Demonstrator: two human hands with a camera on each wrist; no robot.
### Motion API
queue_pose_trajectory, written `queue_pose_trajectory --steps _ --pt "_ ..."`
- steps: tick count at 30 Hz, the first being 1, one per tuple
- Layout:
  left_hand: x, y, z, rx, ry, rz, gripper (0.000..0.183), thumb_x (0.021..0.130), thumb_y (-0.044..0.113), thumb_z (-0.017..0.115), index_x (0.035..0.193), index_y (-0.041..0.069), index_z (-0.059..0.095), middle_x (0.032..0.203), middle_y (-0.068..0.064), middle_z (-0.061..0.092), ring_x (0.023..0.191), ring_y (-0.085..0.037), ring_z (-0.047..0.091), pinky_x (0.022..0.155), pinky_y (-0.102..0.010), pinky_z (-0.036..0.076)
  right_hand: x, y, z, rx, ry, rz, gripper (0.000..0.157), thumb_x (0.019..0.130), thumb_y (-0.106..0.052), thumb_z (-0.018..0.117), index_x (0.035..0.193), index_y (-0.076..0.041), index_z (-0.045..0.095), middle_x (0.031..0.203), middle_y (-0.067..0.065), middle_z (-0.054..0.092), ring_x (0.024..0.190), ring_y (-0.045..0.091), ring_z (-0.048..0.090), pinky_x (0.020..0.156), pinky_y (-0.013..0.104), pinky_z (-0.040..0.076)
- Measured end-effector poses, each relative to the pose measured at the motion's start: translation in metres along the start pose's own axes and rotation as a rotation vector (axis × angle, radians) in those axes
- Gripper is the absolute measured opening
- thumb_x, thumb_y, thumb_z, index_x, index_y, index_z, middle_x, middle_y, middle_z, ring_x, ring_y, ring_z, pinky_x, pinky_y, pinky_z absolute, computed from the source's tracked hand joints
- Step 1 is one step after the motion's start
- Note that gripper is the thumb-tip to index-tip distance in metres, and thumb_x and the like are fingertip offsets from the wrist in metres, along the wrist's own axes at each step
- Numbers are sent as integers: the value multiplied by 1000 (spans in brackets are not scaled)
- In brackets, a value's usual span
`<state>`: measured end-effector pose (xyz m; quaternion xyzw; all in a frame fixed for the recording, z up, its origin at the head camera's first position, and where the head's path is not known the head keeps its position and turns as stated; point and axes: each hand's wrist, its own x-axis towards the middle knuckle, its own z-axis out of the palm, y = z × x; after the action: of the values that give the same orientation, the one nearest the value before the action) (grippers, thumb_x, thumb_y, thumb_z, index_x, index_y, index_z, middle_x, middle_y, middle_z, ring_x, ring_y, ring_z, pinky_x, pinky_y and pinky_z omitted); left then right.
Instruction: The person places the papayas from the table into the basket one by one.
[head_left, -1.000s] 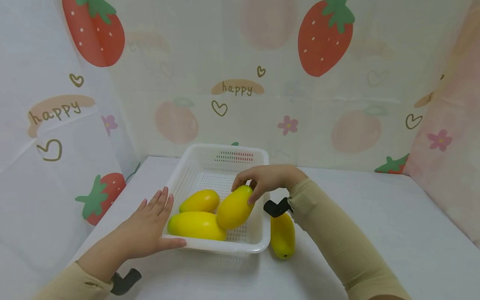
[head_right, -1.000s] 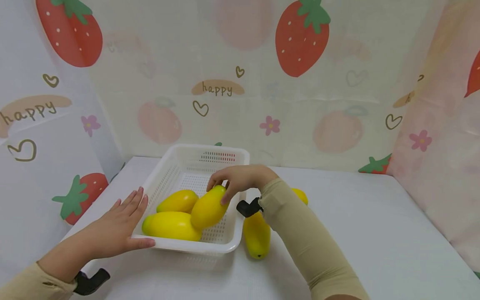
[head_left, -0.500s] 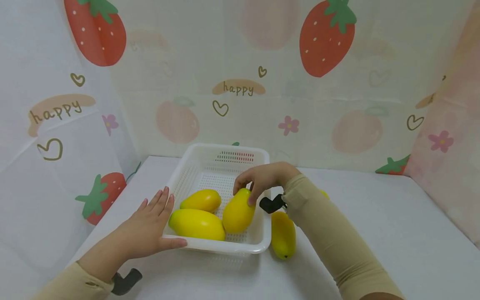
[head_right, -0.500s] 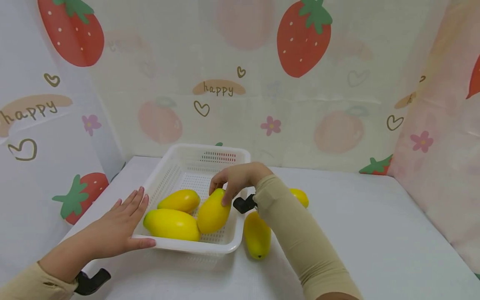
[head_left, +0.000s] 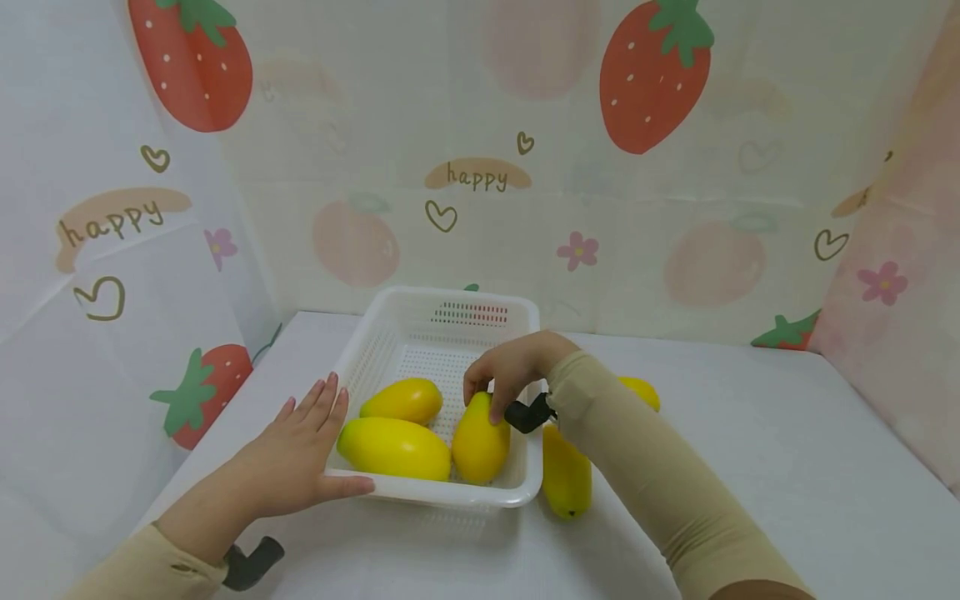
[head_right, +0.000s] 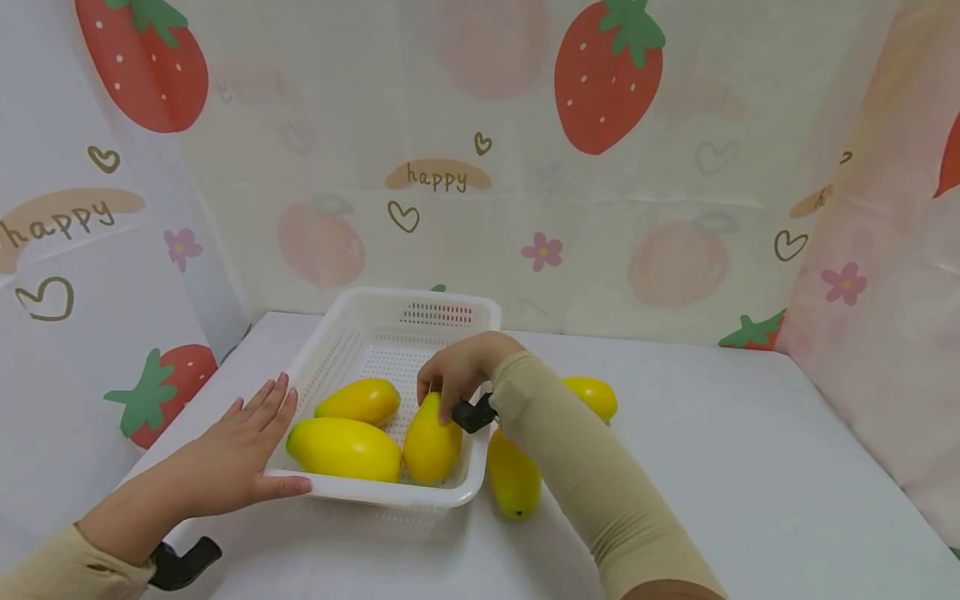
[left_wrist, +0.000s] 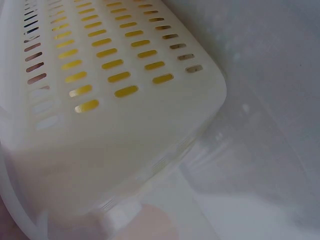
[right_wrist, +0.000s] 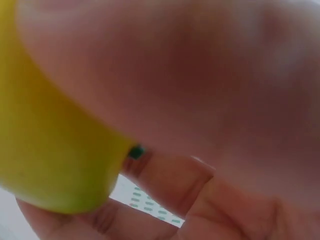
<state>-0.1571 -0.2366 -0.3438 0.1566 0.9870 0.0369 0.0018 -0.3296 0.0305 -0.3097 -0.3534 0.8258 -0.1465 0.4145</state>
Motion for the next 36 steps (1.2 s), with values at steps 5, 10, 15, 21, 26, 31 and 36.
queue_pose_trajectory --steps 5,10,15,21,26,31,36 --pt "0 0 0 2 6 3 120 66 86 32 143 -5 18 150 -23 7 137 -39 8 105 -60 11 2 -1 0 -3 19 59 31 74 -13 75 100 -24 63 106 -1 58 99 18 54 92 31 45" --pt "-1 1 0 -3 7 5 120 66 86 33 143 -5 18 150 -24 7 137 -39 8 105 -60 11 3 0 -1 37 51 106 34 74 -9 75 102 -23 62 108 2 57 96 17 58 90 32 47" --pt "-1 1 0 -5 7 5 120 67 86 33 143 -6 18 150 -24 6 137 -40 8 105 -60 11 6 0 -3 87 64 128 34 75 -6 74 104 -18 61 109 5 58 96 17 59 88 31 49" --pt "-2 2 -1 -8 5 2 120 67 86 33 143 -5 18 150 -23 6 137 -39 7 105 -60 11 6 0 -4 104 101 149 32 75 -6 73 103 -17 62 107 4 59 95 17 59 87 32 49" --pt "-2 3 -2 -10 -3 -4 120 66 86 33 143 -5 17 150 -23 5 137 -39 7 105 -60 11 4 -1 -4 105 141 165 27 76 -11 73 101 -18 64 106 1 60 94 16 59 90 33 48" --pt "-3 4 -3 -15 -10 -8 120 66 86 34 143 -5 17 150 -23 5 137 -39 7 105 -60 11 4 -1 -3 82 146 166 25 77 -13 73 100 -18 65 102 -2 62 94 13 59 91 33 47" --pt "-3 3 -3 -2 -5 -4 120 66 86 33 143 -5 18 150 -23 5 137 -39 7 105 -60 11 4 0 -2 46 133 156 26 78 -14 72 104 -15 66 101 -4 62 94 12 59 92 32 46"
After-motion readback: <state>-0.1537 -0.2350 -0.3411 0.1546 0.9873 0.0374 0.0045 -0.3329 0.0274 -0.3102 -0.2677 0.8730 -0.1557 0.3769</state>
